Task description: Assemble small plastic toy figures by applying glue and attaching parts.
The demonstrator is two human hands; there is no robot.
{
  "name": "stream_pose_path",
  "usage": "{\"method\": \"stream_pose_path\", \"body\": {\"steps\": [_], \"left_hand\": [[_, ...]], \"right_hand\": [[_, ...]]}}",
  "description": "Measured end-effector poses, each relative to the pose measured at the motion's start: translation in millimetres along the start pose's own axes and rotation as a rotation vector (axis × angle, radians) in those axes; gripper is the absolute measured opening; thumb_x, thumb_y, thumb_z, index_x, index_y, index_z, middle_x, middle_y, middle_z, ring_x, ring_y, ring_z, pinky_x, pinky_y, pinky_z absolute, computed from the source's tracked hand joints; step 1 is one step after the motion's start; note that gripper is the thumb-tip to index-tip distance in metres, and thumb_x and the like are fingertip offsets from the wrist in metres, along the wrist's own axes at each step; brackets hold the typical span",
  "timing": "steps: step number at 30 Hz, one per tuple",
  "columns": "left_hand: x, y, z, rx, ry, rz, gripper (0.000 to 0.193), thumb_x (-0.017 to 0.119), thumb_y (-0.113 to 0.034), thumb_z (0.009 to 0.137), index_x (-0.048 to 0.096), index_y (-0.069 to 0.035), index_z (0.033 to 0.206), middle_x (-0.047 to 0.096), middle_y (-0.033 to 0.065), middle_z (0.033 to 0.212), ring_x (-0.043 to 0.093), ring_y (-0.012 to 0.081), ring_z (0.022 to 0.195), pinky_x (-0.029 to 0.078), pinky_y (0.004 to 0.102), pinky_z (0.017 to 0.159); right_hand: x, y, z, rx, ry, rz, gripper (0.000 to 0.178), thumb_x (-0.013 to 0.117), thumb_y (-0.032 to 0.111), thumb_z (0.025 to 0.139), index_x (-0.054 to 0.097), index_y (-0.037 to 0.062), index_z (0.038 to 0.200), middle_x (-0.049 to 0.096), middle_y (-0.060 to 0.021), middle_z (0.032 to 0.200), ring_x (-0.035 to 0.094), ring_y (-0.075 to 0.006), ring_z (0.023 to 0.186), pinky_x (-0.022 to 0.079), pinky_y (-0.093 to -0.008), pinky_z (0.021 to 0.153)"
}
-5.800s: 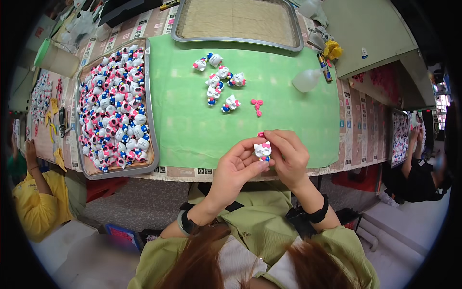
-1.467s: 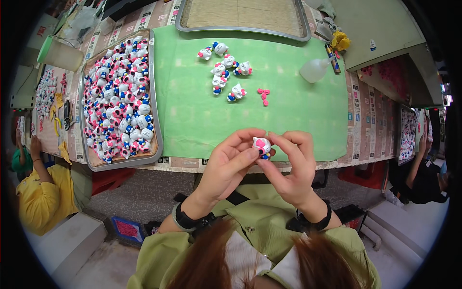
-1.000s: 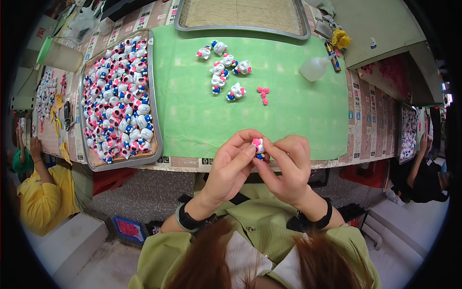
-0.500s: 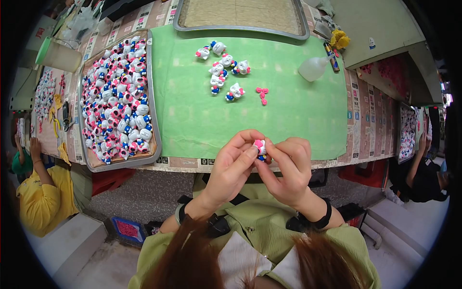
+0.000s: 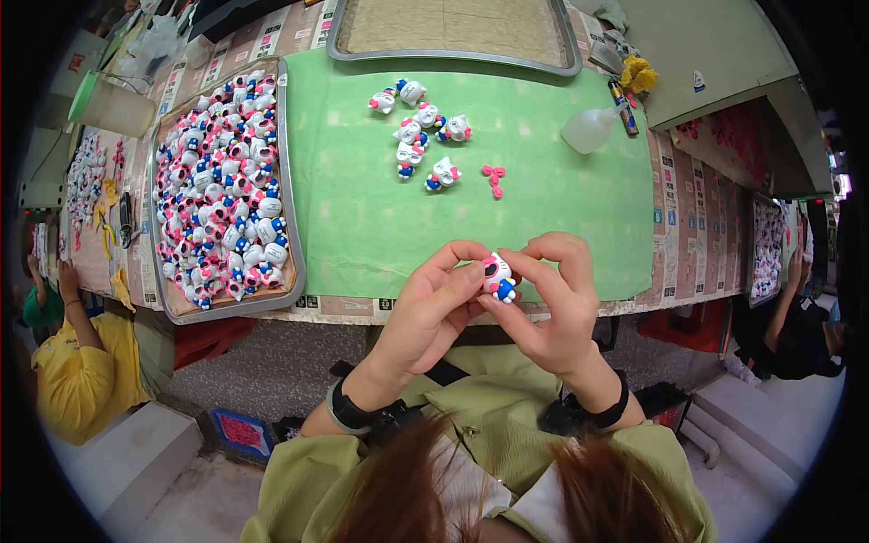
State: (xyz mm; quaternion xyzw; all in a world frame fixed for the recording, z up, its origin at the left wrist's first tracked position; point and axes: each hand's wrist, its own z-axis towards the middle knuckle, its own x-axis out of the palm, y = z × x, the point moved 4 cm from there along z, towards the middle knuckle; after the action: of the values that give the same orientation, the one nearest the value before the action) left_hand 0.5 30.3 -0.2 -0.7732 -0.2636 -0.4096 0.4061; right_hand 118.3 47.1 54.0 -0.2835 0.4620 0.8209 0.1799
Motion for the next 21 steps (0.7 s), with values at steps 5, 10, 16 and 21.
{"method": "stream_pose_path", "body": {"steps": [5, 10, 16, 21], "left_hand": [[0, 1, 0, -0.022, 0.022, -0.012, 0.022, 0.047, -0.016, 0.087, 0.043, -0.004, 0.105, 0.054, 0.006, 0.093, 0.055, 0.011, 0.083, 0.048, 0.0276, 0.075], [2, 3, 0, -0.046, 0.013, -0.043, 0.024, 0.049, -0.012, 0.085, 0.043, -0.003, 0.107, 0.054, 0.0062, 0.096, 0.054, 0.0118, 0.086, 0.047, 0.0272, 0.077], [5, -13, -5, 0.302, -0.023, 0.349, 0.028, 0.053, 0.002, 0.079, 0.047, 0.0, 0.107, 0.05, 0.0074, 0.102, 0.051, 0.0127, 0.09, 0.043, 0.0252, 0.08], [10, -15, -8, 0.539, -0.015, 0.676, 0.029, 0.057, 0.006, 0.073, 0.052, 0.0, 0.101, 0.048, 0.0079, 0.102, 0.05, 0.0132, 0.086, 0.042, 0.0248, 0.077]], "right_hand": [[-3, 2, 3, -0.048, 0.019, -0.026, 0.033, 0.072, 0.011, 0.057, 0.06, 0.0015, 0.086, 0.05, -0.0088, 0.084, 0.048, -0.0256, 0.078, 0.039, -0.0343, 0.067], [-4, 0, 3, -0.026, 0.038, -0.018, 0.033, 0.071, 0.009, 0.057, 0.06, 0.0024, 0.088, 0.05, -0.0084, 0.084, 0.048, -0.0258, 0.078, 0.039, -0.0346, 0.069], [-6, -6, -1, 0.247, 0.038, 0.379, 0.029, 0.066, 0.006, 0.065, 0.06, 0.0014, 0.093, 0.055, -0.0103, 0.091, 0.053, -0.0243, 0.085, 0.042, -0.0314, 0.074], [-1, -16, -7, 0.344, 0.084, 0.58, 0.021, 0.06, 0.001, 0.073, 0.059, -0.0006, 0.094, 0.059, -0.0115, 0.087, 0.057, -0.0195, 0.08, 0.044, -0.027, 0.07]]}}
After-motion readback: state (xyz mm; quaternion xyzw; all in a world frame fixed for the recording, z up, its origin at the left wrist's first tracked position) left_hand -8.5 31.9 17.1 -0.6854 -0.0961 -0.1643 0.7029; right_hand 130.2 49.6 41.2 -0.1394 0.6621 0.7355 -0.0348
